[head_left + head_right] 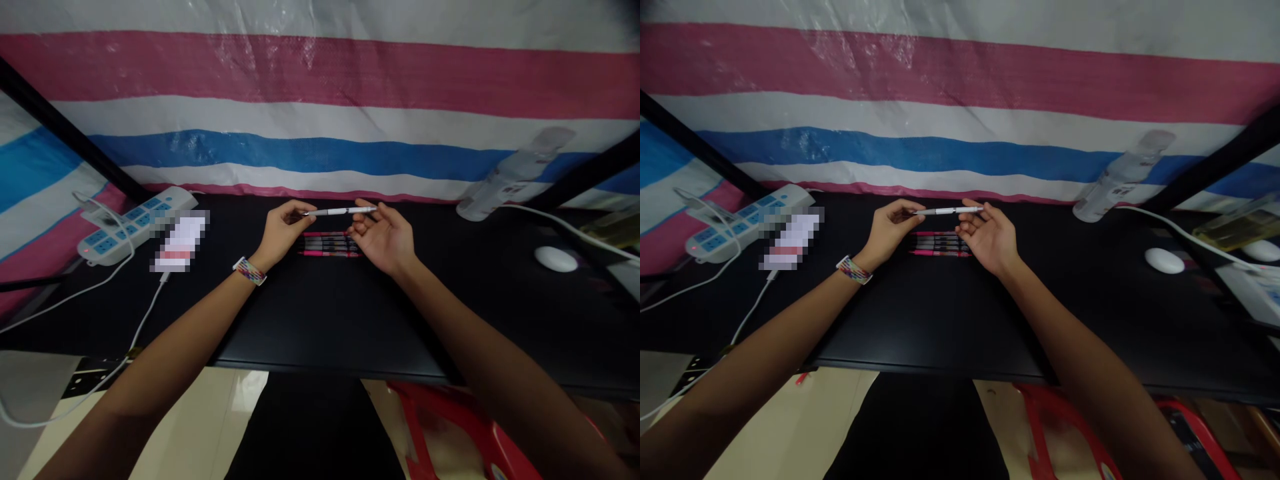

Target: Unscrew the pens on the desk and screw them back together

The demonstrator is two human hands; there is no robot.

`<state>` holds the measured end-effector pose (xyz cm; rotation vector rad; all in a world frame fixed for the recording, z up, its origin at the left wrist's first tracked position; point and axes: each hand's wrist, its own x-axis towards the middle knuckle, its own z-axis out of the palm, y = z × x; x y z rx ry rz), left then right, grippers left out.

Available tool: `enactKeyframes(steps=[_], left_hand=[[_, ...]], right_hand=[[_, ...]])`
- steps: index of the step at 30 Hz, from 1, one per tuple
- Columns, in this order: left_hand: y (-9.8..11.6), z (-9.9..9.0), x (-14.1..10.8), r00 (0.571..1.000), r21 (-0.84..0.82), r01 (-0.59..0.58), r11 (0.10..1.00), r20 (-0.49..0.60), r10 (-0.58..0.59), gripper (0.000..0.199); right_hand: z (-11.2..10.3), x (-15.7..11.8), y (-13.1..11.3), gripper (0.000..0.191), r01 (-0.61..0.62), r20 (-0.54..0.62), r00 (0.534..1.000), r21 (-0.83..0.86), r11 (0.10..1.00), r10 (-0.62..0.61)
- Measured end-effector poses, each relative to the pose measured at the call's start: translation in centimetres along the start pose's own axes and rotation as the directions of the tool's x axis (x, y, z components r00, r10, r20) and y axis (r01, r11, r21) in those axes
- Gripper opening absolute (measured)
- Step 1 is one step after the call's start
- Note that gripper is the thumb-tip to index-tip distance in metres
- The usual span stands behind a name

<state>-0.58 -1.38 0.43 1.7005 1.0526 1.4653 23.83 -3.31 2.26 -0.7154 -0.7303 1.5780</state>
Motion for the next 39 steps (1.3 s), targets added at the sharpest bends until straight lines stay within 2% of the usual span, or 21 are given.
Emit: enactKeyframes(steps=[2,3,5,7,11,15,18,20,28,33,36,39], left_hand=[[-0.1,0.0,0.0,1.0,0.006,-0.011,1.0,0.0,0.011,0.015],[-0.2,0.0,0.0,1.0,0.013,-0.017,1.0,0.0,0.017,0.014],[-0.3,0.0,0.0,1.0,0.04,-0.022,0.999,0.007,0.021,0.013],[-0.3,-0.1,-0.1,0.999,0.088,-0.019,0.996,0.028,0.016,0.012],[-0.4,-0.1,-0.3,0.998,0.222,-0.009,0.975,0.065,-0.005,0.013],[-0.5,-0.4,-0.4,0.994,0.38,-0.045,0.924,0.105,0.005,0.01],[-0.7,-0.6,-0.3,0.993,0.465,-0.056,0.884,0.116,0.002,0.009],[-0.9,-0.7,-0.3,0.992,0.504,-0.059,0.862,0.126,-0.006,0.01],[-1.4,-0.7,-0.4,0.989,0.539,-0.071,0.839,0.144,-0.009,0.013],[-1.2,-0.7,-0.4,0.991,0.55,-0.061,0.833,0.136,-0.017,0.016],[-0.9,-0.4,-0.4,0.992,0.502,-0.04,0.864,0.12,-0.024,0.016],[-0.9,0.1,-0.6,0.997,0.39,0.007,0.921,0.066,-0.035,0.015]], right_hand=[[-0.4,0.2,0.1,0.019,0.123,0.012,0.992,-0.193,0.973,-0.123],[-0.7,0.4,0.2,0.015,0.196,0.016,0.98,-0.303,0.933,-0.2],[-1.4,0.9,0.6,0.012,0.306,0.04,0.943,-0.494,0.814,-0.33],[-2.2,1.4,1.1,0.01,0.351,0.078,0.92,-0.604,0.715,-0.385],[-3.2,2.0,1.7,0.017,0.377,0.152,0.896,-0.759,0.531,-0.418],[-3.5,1.9,1.8,0.023,0.371,0.242,0.893,-0.873,0.317,-0.379],[-3.5,1.7,1.8,0.027,0.404,0.334,0.876,-0.903,0.147,-0.349],[-3.5,1.7,1.8,0.03,0.423,0.376,0.866,-0.903,0.08,-0.329],[-3.6,1.6,2.0,0.031,0.448,0.422,0.853,-0.894,0.018,-0.307],[-3.5,1.5,2.1,0.031,0.462,0.434,0.844,-0.887,0.017,-0.315],[-3.4,1.4,2.1,0.031,0.465,0.411,0.841,-0.882,0.082,-0.352],[-3.2,1.5,2.2,0.03,0.434,0.311,0.859,-0.863,0.258,-0.407]])
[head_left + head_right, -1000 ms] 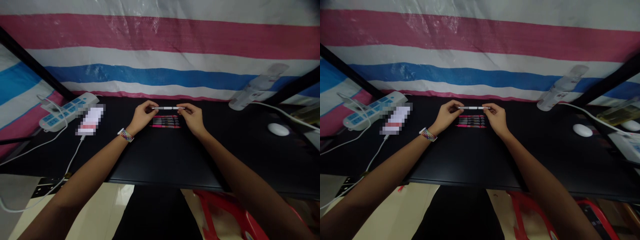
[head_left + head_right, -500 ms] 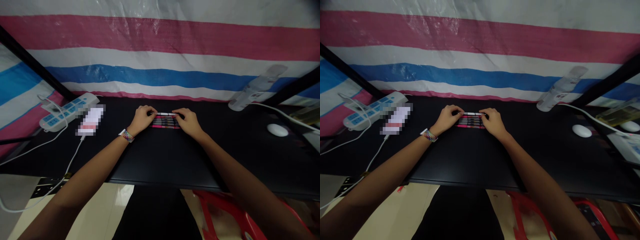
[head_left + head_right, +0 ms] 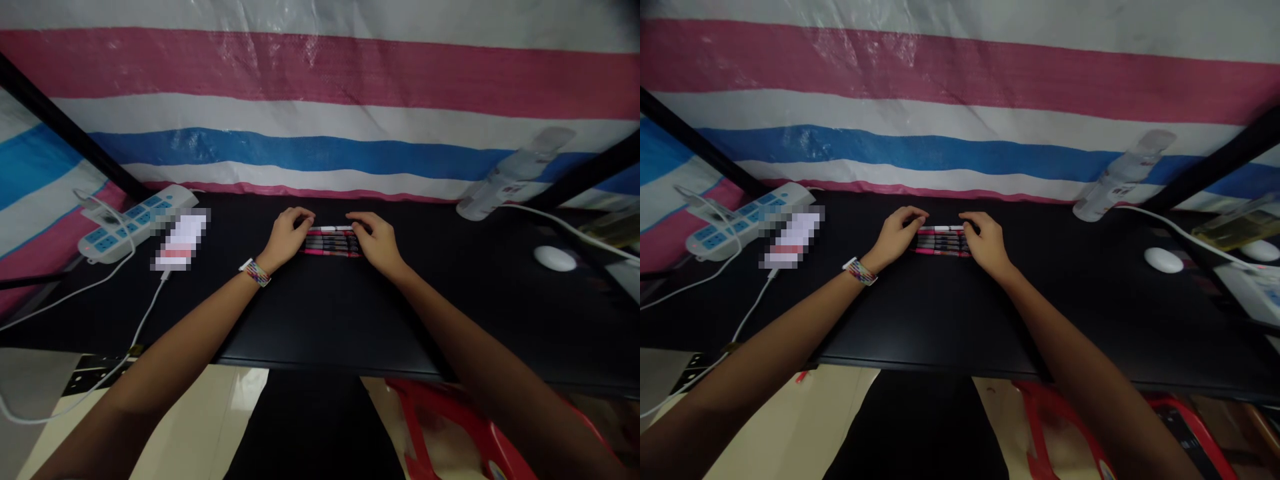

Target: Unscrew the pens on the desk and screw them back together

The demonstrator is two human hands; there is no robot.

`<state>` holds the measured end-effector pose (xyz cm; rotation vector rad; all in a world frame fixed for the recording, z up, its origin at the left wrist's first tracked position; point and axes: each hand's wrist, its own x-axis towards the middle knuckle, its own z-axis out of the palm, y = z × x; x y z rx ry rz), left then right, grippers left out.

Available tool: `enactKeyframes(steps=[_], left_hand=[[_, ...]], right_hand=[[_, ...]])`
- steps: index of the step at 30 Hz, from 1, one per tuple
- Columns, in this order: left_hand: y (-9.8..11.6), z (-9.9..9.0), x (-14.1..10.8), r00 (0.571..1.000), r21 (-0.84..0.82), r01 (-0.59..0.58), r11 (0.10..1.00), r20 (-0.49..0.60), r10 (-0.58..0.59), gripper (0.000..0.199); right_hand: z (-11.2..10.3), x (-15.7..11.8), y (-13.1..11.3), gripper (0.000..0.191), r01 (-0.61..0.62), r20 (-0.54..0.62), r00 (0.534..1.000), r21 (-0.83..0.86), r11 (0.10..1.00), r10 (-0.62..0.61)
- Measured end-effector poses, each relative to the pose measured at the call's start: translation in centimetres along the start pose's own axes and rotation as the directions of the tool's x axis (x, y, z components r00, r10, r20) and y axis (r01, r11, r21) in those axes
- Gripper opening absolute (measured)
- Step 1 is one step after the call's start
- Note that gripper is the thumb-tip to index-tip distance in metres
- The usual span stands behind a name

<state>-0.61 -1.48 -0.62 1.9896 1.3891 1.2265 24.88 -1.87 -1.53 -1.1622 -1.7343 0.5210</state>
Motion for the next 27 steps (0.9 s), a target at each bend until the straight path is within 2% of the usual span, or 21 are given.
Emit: enactKeyframes(steps=[3,6,12,15,21,27], left_hand=[[0.3,0.7,-0.1,0.997,-0.151,0.057,0.987,-0.035,-0.063,0.016],[0.9,1.2,-0.2,0.992,-0.286,0.108,0.952,-0.027,-0.121,0.016],[2.1,1.4,-0.4,0.989,-0.399,0.137,0.907,0.009,-0.146,0.019],[2.2,1.4,-0.5,0.988,-0.398,0.144,0.906,0.002,-0.156,0.019],[2.3,1.3,-0.6,0.99,-0.366,0.135,0.921,0.009,-0.141,0.019],[2.3,1.2,-0.6,0.989,-0.357,0.139,0.924,0.009,-0.145,0.02]], right_hand=[[0.6,0.1,-0.1,0.031,-0.113,-0.044,0.991,0.191,0.975,0.123],[1.5,0.1,-0.2,0.033,-0.191,-0.035,0.976,0.325,0.926,0.214],[2.7,-0.1,-0.2,0.037,-0.222,0.014,0.97,0.465,0.857,0.243],[2.7,-0.2,0.2,0.041,-0.229,0.03,0.97,0.456,0.86,0.243],[2.7,-0.5,0.6,0.049,-0.2,0.047,0.98,0.302,0.932,0.195],[2.7,-0.8,0.3,0.048,-0.196,0.056,0.981,0.281,0.939,0.188]])
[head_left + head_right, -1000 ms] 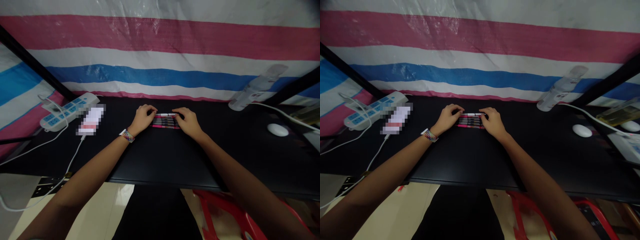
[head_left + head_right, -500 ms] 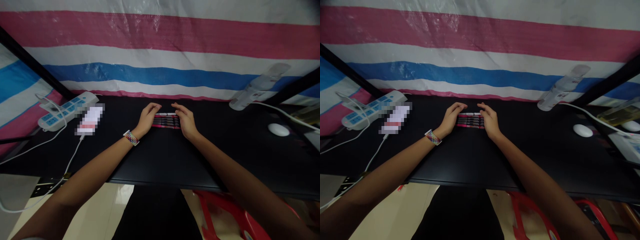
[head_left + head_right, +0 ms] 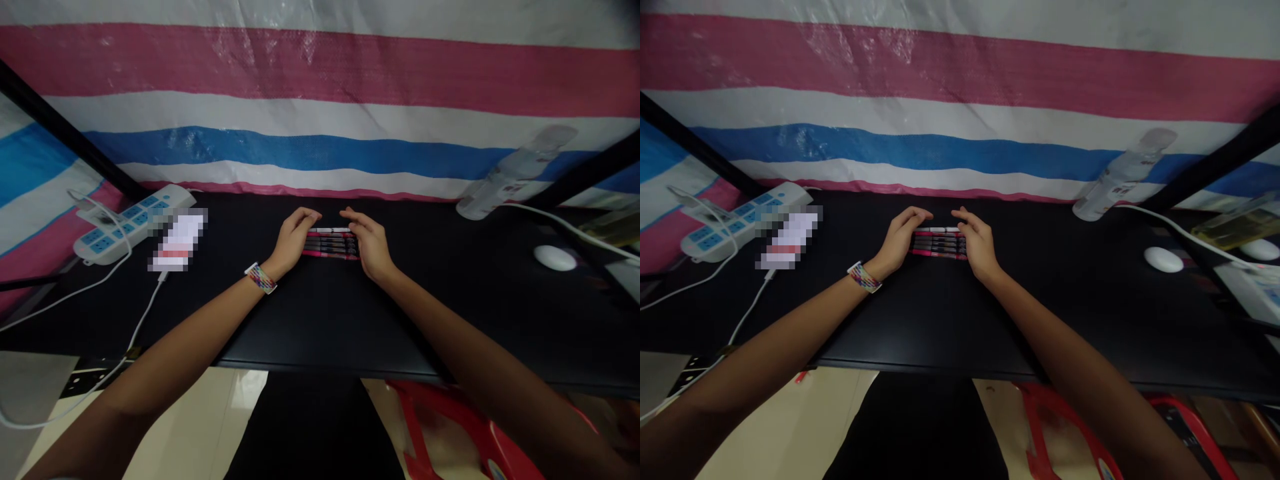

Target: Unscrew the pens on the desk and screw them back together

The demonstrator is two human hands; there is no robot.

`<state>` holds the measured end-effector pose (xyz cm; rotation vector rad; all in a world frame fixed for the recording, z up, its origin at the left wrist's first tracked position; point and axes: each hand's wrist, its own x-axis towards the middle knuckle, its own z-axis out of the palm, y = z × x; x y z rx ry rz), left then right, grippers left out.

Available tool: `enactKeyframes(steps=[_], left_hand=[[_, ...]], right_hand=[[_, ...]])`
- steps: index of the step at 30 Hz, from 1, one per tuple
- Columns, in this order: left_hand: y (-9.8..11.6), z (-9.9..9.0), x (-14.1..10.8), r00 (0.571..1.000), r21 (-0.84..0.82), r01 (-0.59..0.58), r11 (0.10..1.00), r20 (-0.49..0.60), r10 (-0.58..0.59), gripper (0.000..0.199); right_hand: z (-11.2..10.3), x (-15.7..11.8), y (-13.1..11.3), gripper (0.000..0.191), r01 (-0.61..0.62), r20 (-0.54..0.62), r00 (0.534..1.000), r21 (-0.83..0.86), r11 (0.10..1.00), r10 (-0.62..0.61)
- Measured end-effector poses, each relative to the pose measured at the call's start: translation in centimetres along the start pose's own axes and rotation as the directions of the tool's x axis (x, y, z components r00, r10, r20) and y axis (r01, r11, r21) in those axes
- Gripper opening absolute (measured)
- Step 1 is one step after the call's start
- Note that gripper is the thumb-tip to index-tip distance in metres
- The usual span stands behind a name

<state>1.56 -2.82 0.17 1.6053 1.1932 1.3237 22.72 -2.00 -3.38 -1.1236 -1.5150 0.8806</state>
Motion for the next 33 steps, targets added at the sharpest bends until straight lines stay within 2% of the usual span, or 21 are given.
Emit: enactKeyframes(steps=[10,12,14,16,18,22,28,33], left_hand=[[0.0,0.0,0.1,1.0,0.032,-0.02,0.999,0.015,0.019,0.022],[-0.1,0.1,0.1,1.0,0.055,-0.028,0.998,0.005,0.028,0.022],[-0.3,0.0,0.1,0.998,0.084,-0.056,0.995,-0.012,0.057,0.02],[-0.5,-0.1,0.2,0.996,0.114,-0.086,0.99,-0.027,0.09,0.019],[-0.7,-0.4,0.3,0.994,0.144,-0.1,0.985,-0.034,0.106,0.02],[-0.8,-0.7,0.4,0.993,0.158,-0.101,0.982,-0.05,0.11,0.022],[-0.8,-0.5,0.3,0.988,0.159,-0.13,0.979,-0.056,0.141,0.022],[0.0,-0.8,0.1,0.985,0.156,-0.167,0.973,-0.024,0.173,0.018]], right_hand=[[-0.1,-0.2,-1.2,0.037,-0.009,-0.003,1.0,0.017,1.0,0.009],[-0.3,-0.4,-1.8,0.031,0.027,0.007,1.0,-0.043,0.999,-0.027],[-0.4,-0.8,-2.4,0.021,0.13,0.027,0.992,-0.155,0.979,-0.127],[-0.5,-1.4,-3.2,0.015,0.278,0.105,0.96,-0.261,0.925,-0.259],[-0.5,-1.9,-3.9,0.016,0.419,0.215,0.905,-0.315,0.851,-0.367],[-0.6,-2.6,-4.9,0.016,0.596,0.4,0.79,-0.324,0.735,-0.464],[-1.2,-2.7,-5.7,0.008,0.716,0.53,0.67,-0.272,0.643,-0.521],[-1.4,-2.6,-6.0,0.013,0.714,0.573,0.657,-0.263,0.649,-0.49]])
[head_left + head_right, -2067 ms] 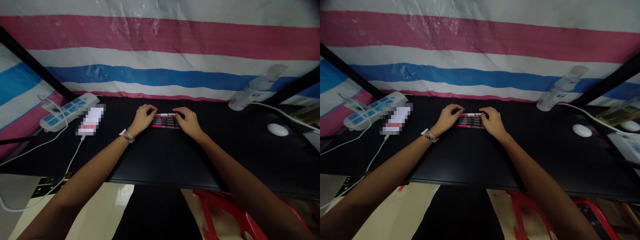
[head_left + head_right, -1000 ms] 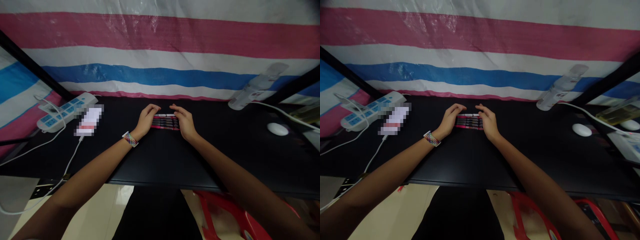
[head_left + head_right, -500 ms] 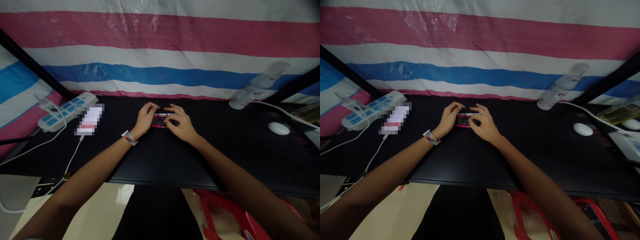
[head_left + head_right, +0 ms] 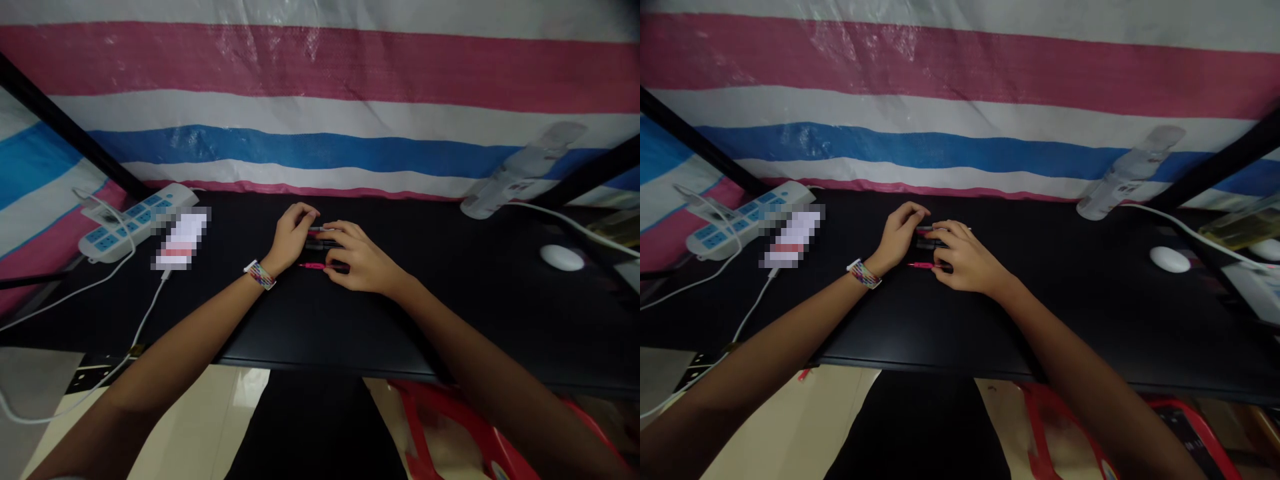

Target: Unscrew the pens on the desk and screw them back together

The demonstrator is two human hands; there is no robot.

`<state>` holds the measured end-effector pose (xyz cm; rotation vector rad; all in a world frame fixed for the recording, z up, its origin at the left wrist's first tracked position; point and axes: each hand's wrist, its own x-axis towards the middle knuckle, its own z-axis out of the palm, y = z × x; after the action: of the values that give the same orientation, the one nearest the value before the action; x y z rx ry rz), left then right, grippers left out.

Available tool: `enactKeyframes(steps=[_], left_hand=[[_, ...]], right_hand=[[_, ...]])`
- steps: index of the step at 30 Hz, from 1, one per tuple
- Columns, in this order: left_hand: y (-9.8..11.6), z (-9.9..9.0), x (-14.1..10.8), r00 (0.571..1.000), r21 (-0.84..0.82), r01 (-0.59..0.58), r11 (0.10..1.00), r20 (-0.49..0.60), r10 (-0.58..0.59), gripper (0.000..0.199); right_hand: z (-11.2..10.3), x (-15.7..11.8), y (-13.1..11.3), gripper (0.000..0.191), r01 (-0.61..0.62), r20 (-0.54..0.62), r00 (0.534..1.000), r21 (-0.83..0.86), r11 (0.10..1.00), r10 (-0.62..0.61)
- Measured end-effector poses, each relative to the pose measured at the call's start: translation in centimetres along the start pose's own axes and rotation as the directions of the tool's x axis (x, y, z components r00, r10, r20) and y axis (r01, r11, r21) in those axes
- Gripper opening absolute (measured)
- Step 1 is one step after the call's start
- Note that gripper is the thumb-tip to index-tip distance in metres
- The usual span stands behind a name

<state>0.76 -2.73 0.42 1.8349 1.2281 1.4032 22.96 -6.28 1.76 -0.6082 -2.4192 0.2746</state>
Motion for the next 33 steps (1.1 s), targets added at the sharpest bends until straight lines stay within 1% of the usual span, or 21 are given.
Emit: enactKeyframes(steps=[3,4,6,8,10,14,16,18,19,20,21,23,24,26,28,29,31,33], left_hand=[[1.0,-0.6,-0.1,0.995,-0.083,-0.073,0.994,0.058,0.078,0.026],[1.3,-0.7,-0.2,0.991,-0.093,-0.098,0.991,0.082,0.106,0.029],[1.9,-0.9,-0.4,0.981,-0.053,-0.144,0.988,0.125,0.149,0.032],[2.1,-0.9,-0.6,0.974,0.002,-0.173,0.985,0.147,0.171,0.026],[2.0,-0.6,-0.7,0.974,0.012,-0.18,0.984,0.138,0.177,0.019],[1.4,-0.1,-0.6,0.985,-0.078,-0.152,0.985,0.065,0.158,0.011],[1.1,0.0,-0.5,0.99,-0.127,-0.127,0.984,0.052,0.135,0.024],[1.0,-0.1,-0.5,0.991,-0.156,-0.097,0.983,0.074,0.11,0.041],[1.0,-0.1,-0.5,0.99,-0.162,-0.087,0.983,0.094,0.103,0.046],[1.1,-0.2,-0.5,0.988,-0.159,-0.084,0.984,0.116,0.103,0.044],[1.2,-0.2,-0.5,0.985,-0.15,-0.092,0.984,0.134,0.113,0.037],[1.3,-0.3,-0.6,0.978,-0.116,-0.128,0.985,0.153,0.145,0.018],[1.3,-0.3,-0.5,0.976,-0.098,-0.146,0.984,0.15,0.159,0.011],[1.1,-0.2,-0.4,0.979,-0.082,-0.166,0.983,0.106,0.174,0.007],[0.7,-0.1,-0.1,0.985,-0.09,-0.167,0.982,0.037,0.171,0.007],[0.4,-0.1,0.0,0.986,-0.093,-0.167,0.981,0.007,0.169,0.007],[0.1,-0.2,0.2,0.985,-0.088,-0.171,0.981,-0.029,0.169,0.007],[-0.1,-0.4,0.3,0.984,-0.074,-0.176,0.982,-0.035,0.174,0.007]], right_hand=[[-0.5,0.2,-0.1,0.014,-0.044,-0.035,0.998,0.007,0.999,0.044],[-0.7,0.3,-0.1,0.014,-0.085,-0.059,0.995,0.001,0.996,0.085],[-1.0,0.2,0.2,0.017,-0.189,-0.129,0.974,-0.006,0.982,0.187],[-1.1,0.0,0.7,0.02,-0.275,-0.201,0.941,0.017,0.961,0.272],[-1.2,-0.2,1.5,0.022,-0.313,-0.245,0.916,0.058,0.948,0.318],[-1.2,-0.5,2.7,0.027,-0.369,-0.289,0.877,0.105,0.924,0.383],[-1.2,-0.4,2.9,0.028,-0.385,-0.296,0.865,0.127,0.914,0.405],[-1.2,-0.4,2.8,0.027,-0.365,-0.281,0.875,0.152,0.918,0.394],[-1.2,-0.3,2.7,0.027,-0.347,-0.271,0.884,0.165,0.923,0.381],[-1.2,-0.3,2.6,0.026,-0.331,-0.26,0.892,0.179,0.927,0.369],[-1.1,-0.3,2.6,0.025,-0.32,-0.251,0.897,0.197,0.927,0.363],[-1.0,-0.2,2.6,0.022,-0.324,-0.259,0.884,0.26,0.909,0.389],[-1.0,-0.1,2.7,0.021,-0.341,-0.27,0.864,0.309,0.888,0.426],[-1.0,0.0,3.1,0.023,-0.39,-0.271,0.795,0.457,0.799,0.543],[-1.1,0.1,3.5,0.026,-0.394,-0.238,0.712,0.644,0.656,0.661],[-1.2,0.1,3.7,0.027,-0.372,-0.209,0.68,0.727,0.577,0.702],[-1.4,0.3,3.8,0.025,-0.307,-0.158,0.65,0.84,0.447,0.743],[-1.4,0.4,3.8,0.027,-0.261,-0.125,0.645,0.891,0.371,0.754]])
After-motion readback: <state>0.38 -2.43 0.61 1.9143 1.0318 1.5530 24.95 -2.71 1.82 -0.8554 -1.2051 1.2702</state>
